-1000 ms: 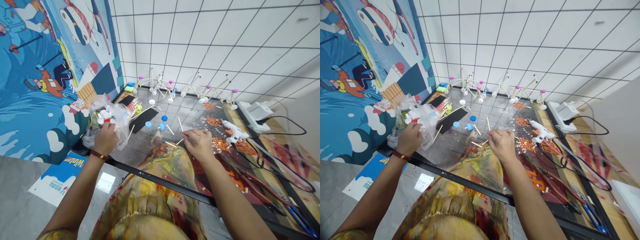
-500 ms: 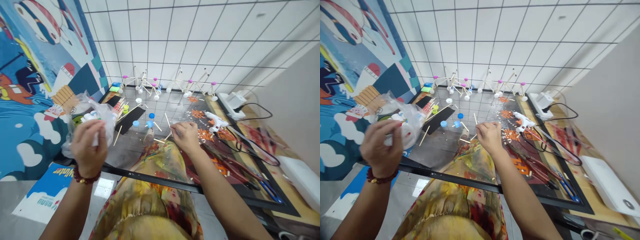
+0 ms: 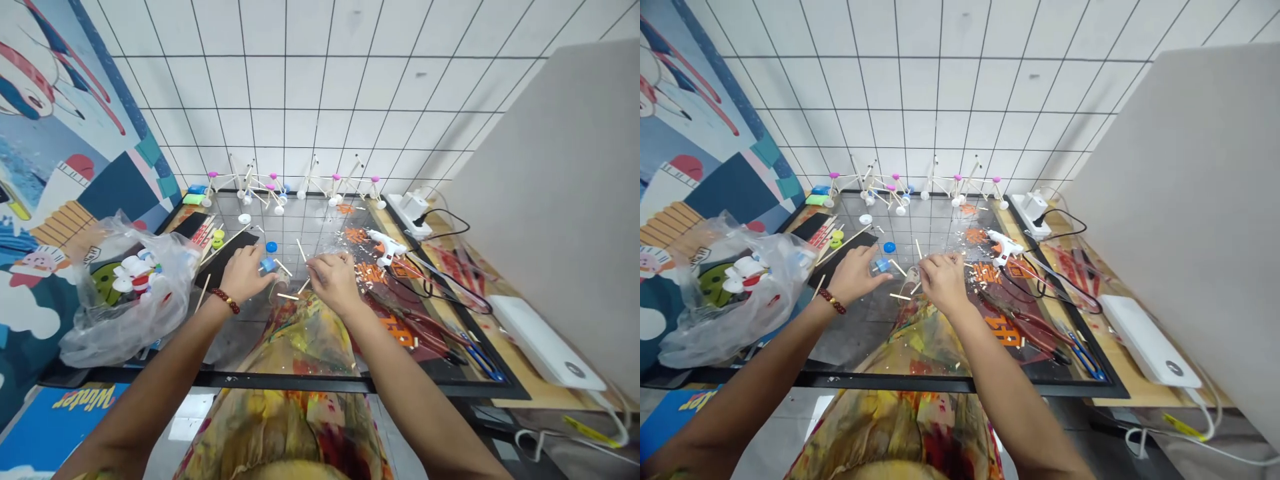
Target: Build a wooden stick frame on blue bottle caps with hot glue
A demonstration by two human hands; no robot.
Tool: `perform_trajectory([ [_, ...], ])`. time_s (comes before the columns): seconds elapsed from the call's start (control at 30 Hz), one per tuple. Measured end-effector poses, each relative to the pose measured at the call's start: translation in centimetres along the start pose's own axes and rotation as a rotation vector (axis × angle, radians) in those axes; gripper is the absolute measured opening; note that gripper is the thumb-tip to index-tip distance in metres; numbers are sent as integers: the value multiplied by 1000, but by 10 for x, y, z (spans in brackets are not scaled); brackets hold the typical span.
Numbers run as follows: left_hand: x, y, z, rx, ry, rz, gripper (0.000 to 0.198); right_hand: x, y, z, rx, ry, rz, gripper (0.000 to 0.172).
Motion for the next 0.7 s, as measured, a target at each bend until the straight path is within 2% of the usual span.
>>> perform_trajectory([
  [0.2,20,-3,-4,53,-36,47,32,8,-1,-6,26,8,-80,16],
  [0.3,19,-6,-5,70,-138,133,30,13,-3,-10,51,33,-115,17],
  [0.5,4,-14,5,95,-381,301,29,18,-4,-15,159,144,-166,28],
  [0.7,3,-19,10,102,-454,300,30,19,-4,-14,216,249,-153,10],
])
Point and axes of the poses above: each hand's wrist, its own y-axis towards the middle knuckle, its own x-axis out of the palm, z = x × y, the point moved 5 cm from there along y, towards the middle knuckle, and after that the axes turned 9 degrees about z, right-handed, at the moved point
